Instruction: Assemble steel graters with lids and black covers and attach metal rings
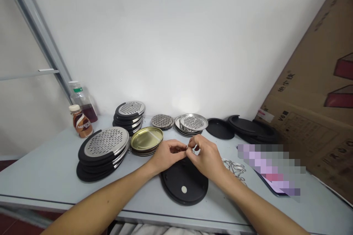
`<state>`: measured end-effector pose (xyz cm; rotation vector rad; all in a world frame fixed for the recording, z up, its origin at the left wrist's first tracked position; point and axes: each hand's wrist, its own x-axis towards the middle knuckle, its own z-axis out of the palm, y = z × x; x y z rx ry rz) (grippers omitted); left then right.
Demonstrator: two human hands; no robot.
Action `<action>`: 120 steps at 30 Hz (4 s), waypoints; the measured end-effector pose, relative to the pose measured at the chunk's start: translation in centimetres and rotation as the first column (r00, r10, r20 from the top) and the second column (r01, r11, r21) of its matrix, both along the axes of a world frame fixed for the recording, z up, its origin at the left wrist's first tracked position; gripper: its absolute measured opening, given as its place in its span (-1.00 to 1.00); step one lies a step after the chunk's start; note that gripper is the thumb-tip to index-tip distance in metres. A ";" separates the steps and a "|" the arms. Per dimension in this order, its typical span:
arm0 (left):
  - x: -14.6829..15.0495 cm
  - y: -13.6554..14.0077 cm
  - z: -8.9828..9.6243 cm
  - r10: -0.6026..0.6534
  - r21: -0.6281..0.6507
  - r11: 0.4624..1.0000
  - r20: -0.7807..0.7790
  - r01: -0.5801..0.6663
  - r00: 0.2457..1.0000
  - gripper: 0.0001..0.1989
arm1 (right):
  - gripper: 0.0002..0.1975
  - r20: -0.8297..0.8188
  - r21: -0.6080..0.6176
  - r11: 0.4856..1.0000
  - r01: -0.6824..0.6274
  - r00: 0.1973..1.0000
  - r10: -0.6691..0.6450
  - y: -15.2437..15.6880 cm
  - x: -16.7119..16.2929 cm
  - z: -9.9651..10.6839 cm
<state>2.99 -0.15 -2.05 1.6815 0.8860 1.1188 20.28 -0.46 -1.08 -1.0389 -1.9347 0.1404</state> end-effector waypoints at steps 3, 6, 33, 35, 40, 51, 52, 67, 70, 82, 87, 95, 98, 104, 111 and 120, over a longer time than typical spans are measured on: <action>0.1 -0.1 0.0 0.043 0.028 0.999 -0.017 -0.043 0.999 -0.86 | -0.89 -0.025 0.031 1.000 -0.001 1.000 0.002 -0.1 -0.1 -0.1; 0.0 -0.1 0.1 0.081 0.034 0.996 -0.023 -0.080 0.996 -0.88 | -0.90 -0.074 -0.012 0.999 -0.040 0.997 0.039 -0.4 -0.3 0.0; -1.5 0.9 1.3 0.196 -0.156 0.968 -0.011 -0.195 0.981 -0.79 | -0.73 0.121 -0.218 0.966 -0.138 0.979 0.167 1.1 1.7 1.2; -1.8 1.0 1.3 0.205 -0.191 0.961 0.004 -0.201 0.979 -0.77 | -0.74 0.086 -0.236 0.964 -0.126 0.985 0.149 1.4 2.0 1.2; -2.0 0.9 1.2 0.098 -0.230 0.968 0.006 -0.094 0.995 -0.86 | -0.74 -0.015 -0.403 0.894 -0.196 0.978 0.207 1.5 1.9 0.3; -2.0 0.6 0.9 0.060 -0.214 0.974 -0.060 -0.072 0.996 -0.94 | -0.72 -0.481 -0.553 0.724 -0.414 0.867 0.129 1.9 1.4 -0.3; -2.1 0.6 0.9 0.065 -0.216 0.973 -0.075 -0.079 0.995 -0.98 | -0.71 -0.532 -0.575 0.682 -0.451 0.840 0.107 1.9 1.3 -0.3; -2.1 0.1 1.9 0.072 -0.180 0.981 0.012 -0.069 0.997 -0.62 | -0.69 -0.746 -0.566 0.518 -0.642 0.666 0.009 1.6 0.4 -0.3; -1.8 -0.1 1.7 0.159 0.010 0.987 -0.075 -0.159 0.984 -0.71 | -0.69 -0.755 -0.547 0.517 -0.659 0.655 0.036 1.2 -0.2 -0.6; -2.2 0.1 0.8 0.310 0.443 0.876 -0.213 -0.191 0.927 -0.85 | -0.67 -0.754 -0.548 0.534 -0.644 0.656 0.019 0.8 -0.4 -0.8; -2.0 -0.4 0.9 0.286 0.535 0.835 -0.227 -0.126 0.931 -0.86 | -0.66 -0.766 -0.541 0.504 -0.674 0.642 0.036 0.6 -0.5 -0.6; -2.4 -0.2 0.7 0.301 0.576 0.814 -0.297 -0.081 0.906 -0.88 | -0.68 -0.801 -0.495 0.482 -0.723 0.595 0.070 0.4 -0.7 -0.5; -2.4 -0.1 0.5 0.271 0.584 0.810 -0.287 -0.056 0.919 -0.85 | -0.64 -0.798 -0.502 0.450 -0.739 0.596 0.089 0.4 -0.6 -0.5; -2.1 -0.1 0.4 0.238 0.555 0.830 -0.248 -0.063 0.939 -0.89 | -0.60 -0.813 -0.495 0.395 -0.773 0.573 0.102 0.5 -0.4 -0.4; -1.6 -0.5 1.3 0.229 0.407 0.903 -0.186 -0.137 0.956 -0.96 | -0.62 -0.813 -0.517 0.362 -0.776 0.578 0.078 0.5 -0.3 -0.3; -1.8 -0.3 1.4 0.093 0.095 0.992 -0.093 -0.084 0.991 -0.86 | -0.70 -0.830 -0.531 0.343 -0.775 0.557 -0.027 1.3 0.6 -0.2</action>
